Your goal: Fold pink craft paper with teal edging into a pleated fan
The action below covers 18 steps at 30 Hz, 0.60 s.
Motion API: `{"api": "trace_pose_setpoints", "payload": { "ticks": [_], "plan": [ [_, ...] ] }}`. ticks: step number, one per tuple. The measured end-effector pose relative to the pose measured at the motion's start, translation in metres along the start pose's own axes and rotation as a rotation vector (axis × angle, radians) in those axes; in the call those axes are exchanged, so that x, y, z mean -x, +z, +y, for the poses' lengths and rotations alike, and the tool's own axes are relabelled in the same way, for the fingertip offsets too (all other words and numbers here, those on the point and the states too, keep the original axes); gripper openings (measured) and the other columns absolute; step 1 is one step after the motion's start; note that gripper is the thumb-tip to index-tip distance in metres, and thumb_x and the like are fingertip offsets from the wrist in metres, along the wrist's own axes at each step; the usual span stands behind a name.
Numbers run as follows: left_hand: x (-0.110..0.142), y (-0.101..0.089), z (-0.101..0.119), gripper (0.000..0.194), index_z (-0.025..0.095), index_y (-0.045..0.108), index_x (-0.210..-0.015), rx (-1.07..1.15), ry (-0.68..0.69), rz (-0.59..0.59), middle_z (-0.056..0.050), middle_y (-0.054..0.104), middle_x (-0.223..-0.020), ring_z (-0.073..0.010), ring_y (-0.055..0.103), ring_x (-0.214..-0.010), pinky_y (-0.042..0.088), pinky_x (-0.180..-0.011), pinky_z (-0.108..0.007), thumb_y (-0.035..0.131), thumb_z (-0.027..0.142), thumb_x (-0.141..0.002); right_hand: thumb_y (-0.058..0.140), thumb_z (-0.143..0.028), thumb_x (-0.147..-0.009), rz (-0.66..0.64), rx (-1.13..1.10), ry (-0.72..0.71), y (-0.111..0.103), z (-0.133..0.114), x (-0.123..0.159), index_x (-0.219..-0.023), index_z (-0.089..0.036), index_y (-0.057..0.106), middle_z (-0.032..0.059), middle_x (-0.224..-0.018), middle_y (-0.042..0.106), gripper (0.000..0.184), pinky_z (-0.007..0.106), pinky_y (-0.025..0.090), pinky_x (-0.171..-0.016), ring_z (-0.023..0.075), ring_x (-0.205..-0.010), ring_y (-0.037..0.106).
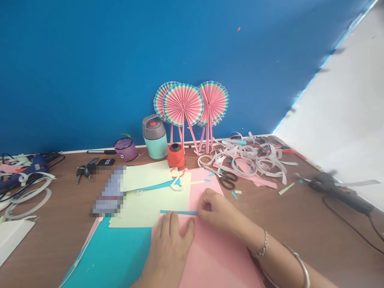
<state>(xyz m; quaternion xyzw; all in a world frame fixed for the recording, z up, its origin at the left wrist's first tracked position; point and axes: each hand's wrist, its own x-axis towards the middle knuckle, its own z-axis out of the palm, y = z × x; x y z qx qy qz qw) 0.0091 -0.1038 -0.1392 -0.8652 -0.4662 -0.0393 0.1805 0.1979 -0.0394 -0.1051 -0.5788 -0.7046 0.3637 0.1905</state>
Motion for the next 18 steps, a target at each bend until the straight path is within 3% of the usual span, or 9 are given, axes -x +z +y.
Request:
{"api": "trace_pose_setpoints", "payload": {
  "ticks": [11,18],
  "plan": [
    [-0.0039,-0.0016,0.0022,0.046,0.009,0.05,-0.125,-0.117,-0.012,0.001,-0.017,0.059,-0.114,-0.0276,0.054,-0.109,0.045,-0.094,-0.046,0.043,0.009,-0.079,0.048,-0.007,-0.063,0.026,0.054,-0.002,-0.0002,-0.0027,0.0005,-0.061,-0.017,0.047,0.0001,-0.074,0.053,0.01,0.021,0.036,-0.056,0.01,-0.062,0.048],
    [-0.0045,-0.0024,0.0018,0.046,0.006,0.051,-0.123,-0.148,0.005,0.01,-0.018,0.06,-0.11,-0.029,0.056,-0.106,0.048,-0.092,-0.046,0.044,0.01,-0.077,0.047,-0.007,-0.065,0.029,0.077,0.025,-0.0011,-0.0079,0.0016,-0.061,-0.017,0.046,0.0007,-0.074,0.053,0.012,0.022,0.036,-0.056,0.0107,-0.062,0.049]
  ]
}}
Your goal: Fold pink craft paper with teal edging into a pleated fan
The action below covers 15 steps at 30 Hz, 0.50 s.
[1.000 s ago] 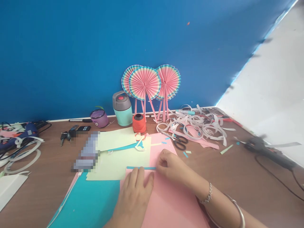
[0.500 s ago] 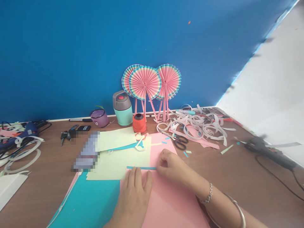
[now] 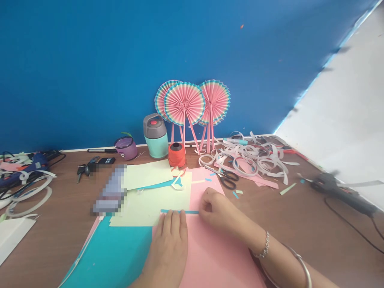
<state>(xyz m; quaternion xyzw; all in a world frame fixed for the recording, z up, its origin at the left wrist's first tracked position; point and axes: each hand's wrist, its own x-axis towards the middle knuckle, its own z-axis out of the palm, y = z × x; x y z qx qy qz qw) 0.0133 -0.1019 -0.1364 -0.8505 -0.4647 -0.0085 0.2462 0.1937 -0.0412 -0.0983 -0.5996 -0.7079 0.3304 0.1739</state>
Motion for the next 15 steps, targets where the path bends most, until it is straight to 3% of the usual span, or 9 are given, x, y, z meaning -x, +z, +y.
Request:
{"api": "trace_pose_setpoints", "payload": {
  "ticks": [15],
  "plan": [
    [-0.0025,-0.0058,-0.0012,0.054,0.011,0.043,-0.131,0.009,-0.008,0.008,-0.016,0.059,-0.104,-0.0283,0.057,-0.101,0.049,-0.086,-0.046,0.045,0.008,-0.077,0.046,-0.004,-0.062,0.014,0.038,-0.012,0.0059,0.0025,-0.002,-0.058,-0.018,0.041,0.0008,-0.074,0.051,0.015,0.021,0.033,-0.051,0.0099,-0.06,0.047]
  ]
}}
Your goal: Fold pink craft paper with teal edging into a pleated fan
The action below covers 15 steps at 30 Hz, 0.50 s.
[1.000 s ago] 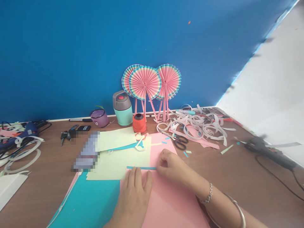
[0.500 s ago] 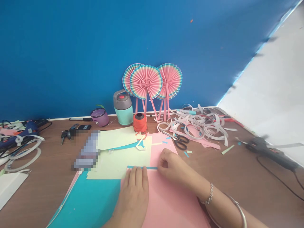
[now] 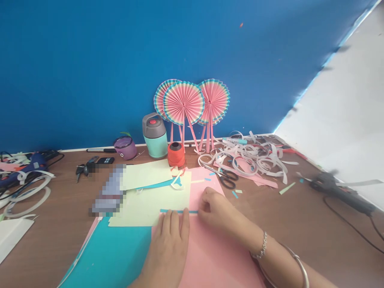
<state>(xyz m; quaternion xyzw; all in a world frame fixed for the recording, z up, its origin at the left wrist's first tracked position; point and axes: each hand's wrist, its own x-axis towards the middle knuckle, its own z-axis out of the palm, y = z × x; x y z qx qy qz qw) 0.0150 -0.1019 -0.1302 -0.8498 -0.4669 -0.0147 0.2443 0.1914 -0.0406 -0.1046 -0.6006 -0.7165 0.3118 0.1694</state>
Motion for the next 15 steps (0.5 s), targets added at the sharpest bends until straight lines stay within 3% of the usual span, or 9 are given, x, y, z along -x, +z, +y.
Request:
{"api": "trace_pose_setpoints", "payload": {
  "ticks": [6,15],
  "plan": [
    [0.001,0.002,0.0,0.054,0.019,0.044,-0.13,0.024,-0.014,-0.028,-0.014,0.058,-0.108,-0.0277,0.056,-0.102,0.048,-0.087,-0.046,0.048,0.01,-0.077,0.048,-0.004,-0.063,-0.002,0.023,0.011,-0.002,-0.005,0.001,-0.058,-0.017,0.043,0.0011,-0.078,0.049,0.015,0.021,0.032,-0.051,0.0089,-0.059,0.045],
    [0.001,0.004,0.0,0.052,0.018,0.045,-0.129,0.039,-0.018,-0.034,-0.014,0.058,-0.105,-0.0284,0.056,-0.102,0.046,-0.089,-0.046,0.048,0.01,-0.078,0.056,-0.015,-0.064,0.015,0.182,0.02,-0.012,0.0,0.0,-0.05,-0.016,0.043,0.0019,-0.073,0.046,0.019,0.023,0.027,-0.053,0.012,-0.065,0.042]
  ]
}}
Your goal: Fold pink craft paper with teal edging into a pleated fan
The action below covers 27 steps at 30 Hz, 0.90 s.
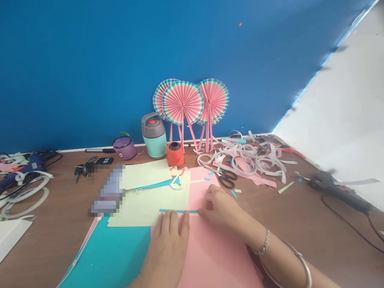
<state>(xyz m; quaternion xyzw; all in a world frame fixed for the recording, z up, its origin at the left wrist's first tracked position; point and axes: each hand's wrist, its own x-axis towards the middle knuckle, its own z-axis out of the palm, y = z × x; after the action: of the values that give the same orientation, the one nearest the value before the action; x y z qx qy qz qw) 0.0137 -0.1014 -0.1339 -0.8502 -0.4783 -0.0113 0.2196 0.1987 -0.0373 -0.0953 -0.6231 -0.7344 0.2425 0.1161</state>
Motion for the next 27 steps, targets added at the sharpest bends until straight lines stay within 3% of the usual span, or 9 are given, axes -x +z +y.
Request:
{"api": "trace_pose_setpoints", "payload": {
  "ticks": [14,21,27],
  "plan": [
    [0.0,0.004,-0.001,0.052,0.017,0.046,-0.128,0.018,0.002,0.032,-0.014,0.057,-0.106,-0.0281,0.054,-0.102,0.047,-0.086,-0.046,0.049,0.011,-0.076,0.055,-0.018,-0.061,-0.164,-0.109,0.06,-0.013,0.014,-0.006,-0.049,-0.016,0.04,0.0039,-0.079,0.051,0.019,0.024,0.035,-0.055,0.0136,-0.067,0.047],
    [0.001,0.003,-0.001,0.052,0.018,0.048,-0.127,0.025,0.002,0.035,-0.013,0.056,-0.104,-0.0275,0.054,-0.101,0.047,-0.086,-0.046,0.05,0.01,-0.075,0.057,-0.018,-0.061,-0.138,-0.029,0.067,-0.014,0.009,-0.005,-0.052,-0.017,0.044,0.0057,-0.084,0.053,0.015,0.026,0.037,-0.064,0.0195,-0.082,0.049],
    [0.0,0.002,-0.002,0.051,0.017,0.049,-0.125,0.038,0.002,0.048,-0.014,0.056,-0.102,-0.0283,0.054,-0.099,0.049,-0.082,-0.046,0.05,0.008,-0.075,0.058,-0.016,-0.058,-0.125,0.067,0.119,-0.019,0.008,-0.004,-0.051,-0.017,0.042,0.0069,-0.082,0.054,0.017,0.027,0.037,-0.063,0.0207,-0.081,0.049]
  ]
}}
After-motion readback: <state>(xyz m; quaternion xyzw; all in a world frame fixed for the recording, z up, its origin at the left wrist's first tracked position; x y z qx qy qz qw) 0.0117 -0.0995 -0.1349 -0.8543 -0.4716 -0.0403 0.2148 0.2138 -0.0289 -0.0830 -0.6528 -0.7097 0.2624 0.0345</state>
